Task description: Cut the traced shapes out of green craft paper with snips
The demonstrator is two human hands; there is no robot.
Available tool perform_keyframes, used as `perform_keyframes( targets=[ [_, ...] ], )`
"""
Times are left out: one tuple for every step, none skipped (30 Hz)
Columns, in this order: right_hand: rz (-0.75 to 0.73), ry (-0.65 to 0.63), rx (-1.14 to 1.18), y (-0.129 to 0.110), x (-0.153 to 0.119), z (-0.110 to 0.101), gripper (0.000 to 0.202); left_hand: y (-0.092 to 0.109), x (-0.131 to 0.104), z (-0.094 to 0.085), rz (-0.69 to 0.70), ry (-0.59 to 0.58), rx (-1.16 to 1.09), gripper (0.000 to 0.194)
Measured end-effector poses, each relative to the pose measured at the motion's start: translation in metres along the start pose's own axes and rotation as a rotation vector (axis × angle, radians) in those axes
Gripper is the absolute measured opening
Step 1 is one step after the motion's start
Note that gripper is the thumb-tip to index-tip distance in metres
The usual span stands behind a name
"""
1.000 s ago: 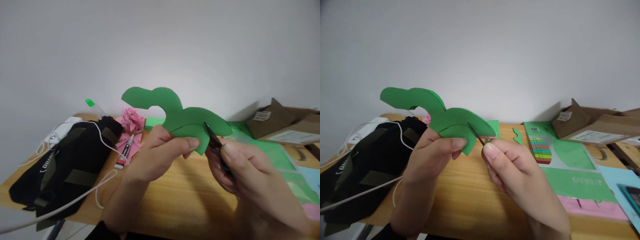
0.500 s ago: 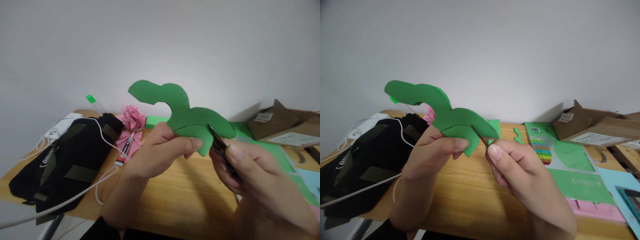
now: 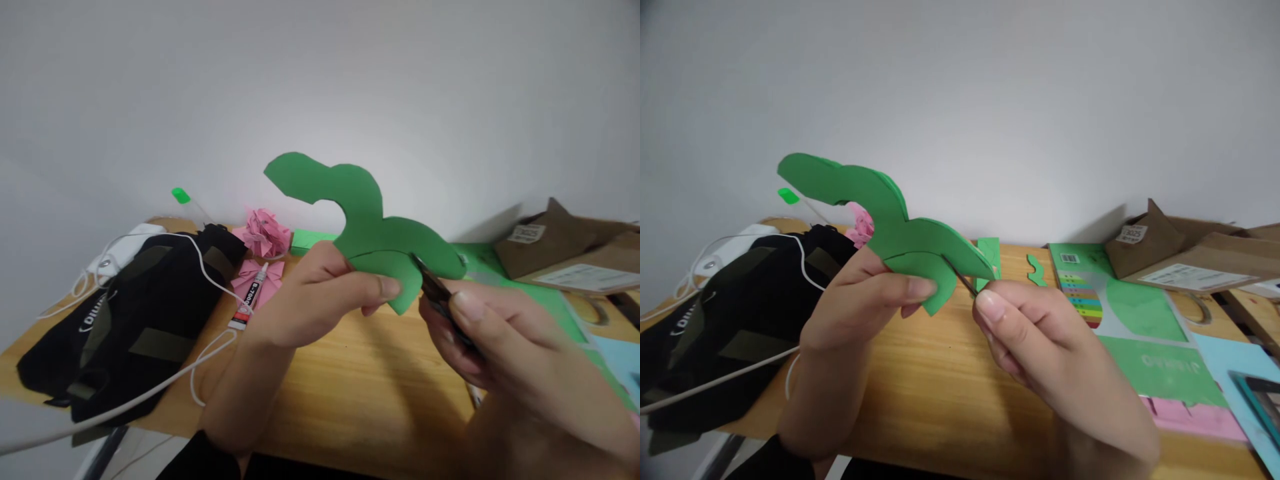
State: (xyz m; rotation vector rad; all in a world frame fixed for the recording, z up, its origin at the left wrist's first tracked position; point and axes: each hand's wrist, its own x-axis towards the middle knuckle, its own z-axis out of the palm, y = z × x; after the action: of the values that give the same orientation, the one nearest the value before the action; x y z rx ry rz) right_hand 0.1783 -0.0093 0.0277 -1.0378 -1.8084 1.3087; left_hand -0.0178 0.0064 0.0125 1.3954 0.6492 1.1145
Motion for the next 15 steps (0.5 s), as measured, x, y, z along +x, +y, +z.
perform_keyframes(
  targets=[
    [0.0, 0.001, 0.001, 0.0007, 0.0, 0.0001, 0.061, 0.0, 0.0, -0.0002, -0.002, 0.001, 0.001, 0.033],
    [0.001, 0.0, 0.002, 0.0015, 0.0, 0.0, 0.06, 0.0, -0.0001, -0.0005, -0.007, -0.001, 0.006, 0.033],
    [0.003, 0.0, 0.008, 0.002, -0.0001, -0.0001, 0.06, -0.0001, -0.0001, -0.0009, -0.008, -0.003, 0.013, 0.033],
    [0.002, -0.003, 0.015, 0.0023, -0.0002, -0.0003, 0.06, -0.0002, -0.0002, -0.0014, -0.012, -0.002, 0.022, 0.033],
    [0.003, -0.009, 0.02, 0.0022, -0.0002, -0.0005, 0.06, -0.0003, -0.0003, -0.0019, -0.014, 0.0, 0.03, 0.033],
    [0.001, -0.011, 0.022, 0.0019, -0.0002, -0.0007, 0.06, -0.0005, -0.0004, -0.0024, -0.02, 0.005, 0.035, 0.032],
    [-0.002, -0.011, 0.021, 0.0012, -0.0002, -0.0009, 0.06, -0.0006, -0.0006, -0.0027, -0.026, 0.012, 0.037, 0.032],
    [-0.005, -0.014, 0.017, 0.0005, -0.0001, -0.0011, 0.06, -0.0006, -0.0008, -0.0029, -0.037, 0.017, 0.036, 0.032],
    [-0.007, -0.016, 0.013, -0.0002, 0.0001, -0.0013, 0.06, -0.0005, -0.001, -0.0029, -0.046, 0.017, 0.032, 0.033],
    [-0.009, -0.015, 0.01, -0.0006, 0.0002, -0.0015, 0.06, -0.0002, -0.001, -0.0028, -0.056, 0.014, 0.028, 0.033],
    [-0.009, -0.015, 0.007, -0.0006, 0.0002, -0.0017, 0.06, 0.0001, -0.001, -0.0026, -0.062, 0.009, 0.022, 0.033],
    [-0.006, -0.016, 0.007, -0.0001, 0.0001, -0.0018, 0.06, 0.0005, -0.0008, -0.0023, -0.067, 0.006, 0.019, 0.032],
    [0.004, -0.019, 0.014, 0.0008, -0.0002, -0.002, 0.06, 0.0009, -0.0005, -0.002, -0.066, 0.006, 0.017, 0.032],
    [0.018, -0.025, 0.036, 0.0021, -0.0007, -0.0022, 0.059, 0.0011, 0.0001, -0.0017, -0.061, 0.009, 0.015, 0.032],
    [0.039, -0.036, 0.071, 0.0037, -0.0014, -0.0026, 0.058, 0.0011, 0.0008, -0.0014, -0.051, 0.016, 0.01, 0.031]
  ],
)
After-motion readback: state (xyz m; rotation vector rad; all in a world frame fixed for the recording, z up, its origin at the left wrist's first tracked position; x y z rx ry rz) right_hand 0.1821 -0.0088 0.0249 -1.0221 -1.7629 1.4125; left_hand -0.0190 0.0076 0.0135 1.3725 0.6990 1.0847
